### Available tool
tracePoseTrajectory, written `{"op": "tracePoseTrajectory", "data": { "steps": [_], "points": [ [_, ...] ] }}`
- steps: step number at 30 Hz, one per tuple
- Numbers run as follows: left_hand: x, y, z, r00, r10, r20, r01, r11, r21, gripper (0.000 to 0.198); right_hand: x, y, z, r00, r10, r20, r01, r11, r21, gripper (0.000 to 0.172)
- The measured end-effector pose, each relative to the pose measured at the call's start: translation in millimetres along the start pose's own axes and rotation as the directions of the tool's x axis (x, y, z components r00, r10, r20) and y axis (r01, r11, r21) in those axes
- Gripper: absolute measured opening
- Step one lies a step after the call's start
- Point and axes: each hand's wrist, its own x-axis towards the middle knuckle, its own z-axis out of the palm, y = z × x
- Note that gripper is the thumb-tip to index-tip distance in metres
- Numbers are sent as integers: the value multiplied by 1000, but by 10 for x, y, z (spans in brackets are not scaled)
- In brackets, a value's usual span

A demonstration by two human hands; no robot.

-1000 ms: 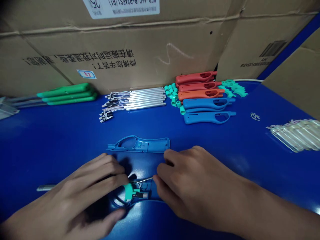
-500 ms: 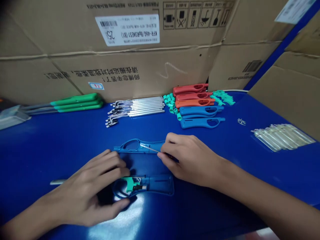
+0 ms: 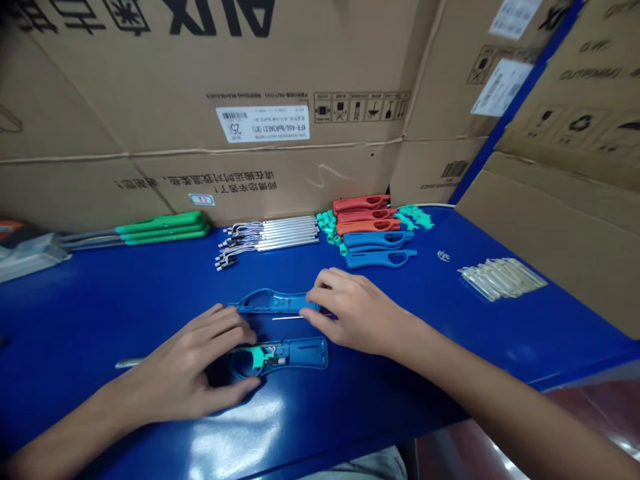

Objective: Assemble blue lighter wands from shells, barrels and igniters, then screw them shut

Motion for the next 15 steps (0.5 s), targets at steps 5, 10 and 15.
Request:
{"op": "tracePoseTrajectory", "data": {
  "steps": [5,10,15],
  "points": [
    [10,-8,7,999,32,-27,-31,999,9,24,-487,305,-484,959,237,-154,-272,923,-273,25],
    [20,3,24,998,60,-22,-60,998,-10,24,-1229,709,-908,705,649,-285,-701,575,-423,30],
    [34,4,19,997,75,-7,-75,997,-21,20,-1526,848,-940,604,765,-225,-768,482,-423,31]
  ]
}}
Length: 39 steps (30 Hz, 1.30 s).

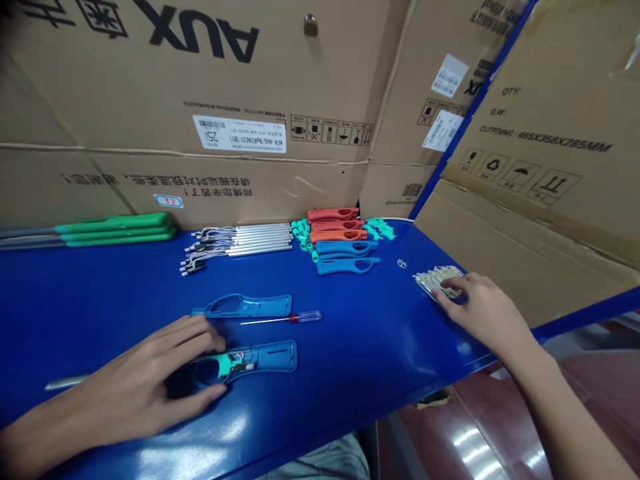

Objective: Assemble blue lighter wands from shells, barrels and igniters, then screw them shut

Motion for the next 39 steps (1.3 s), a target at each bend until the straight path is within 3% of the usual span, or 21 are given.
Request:
{"op": "tracePoseTrajectory", "data": {
  "steps": [9,17,23,30,33,36,39],
  "points": [
    [20,-2,-10,1000,0,11,0,1000,14,21,-18,-24,165,994,-101,49,101,995,10,27],
    [2,4,-22,1000,-14,-9,14,1000,3,22,-10,-132,31,984,-134,115,118,984,134,29],
    [-6,-3,-12,1000,-25,-6,25,1000,-8,22,-9,-224,-6,977,-198,85,176,961,214,27],
    [-19,-17,-2,999,-37,18,37,999,3,25,-16,-222,-29,985,-135,107,105,965,242,18],
    [-14,-12,-10,999,-40,12,40,999,-7,24,42,-89,-6,998,1,55,-8,992,125,21],
    [-14,-9,-16,999,-34,6,34,999,-15,22,110,47,42,1000,11,18,-10,1000,-12,22],
    [-19,-12,-14,999,-33,5,33,999,-11,22,136,98,75,995,40,91,-40,999,2,25]
  ]
}}
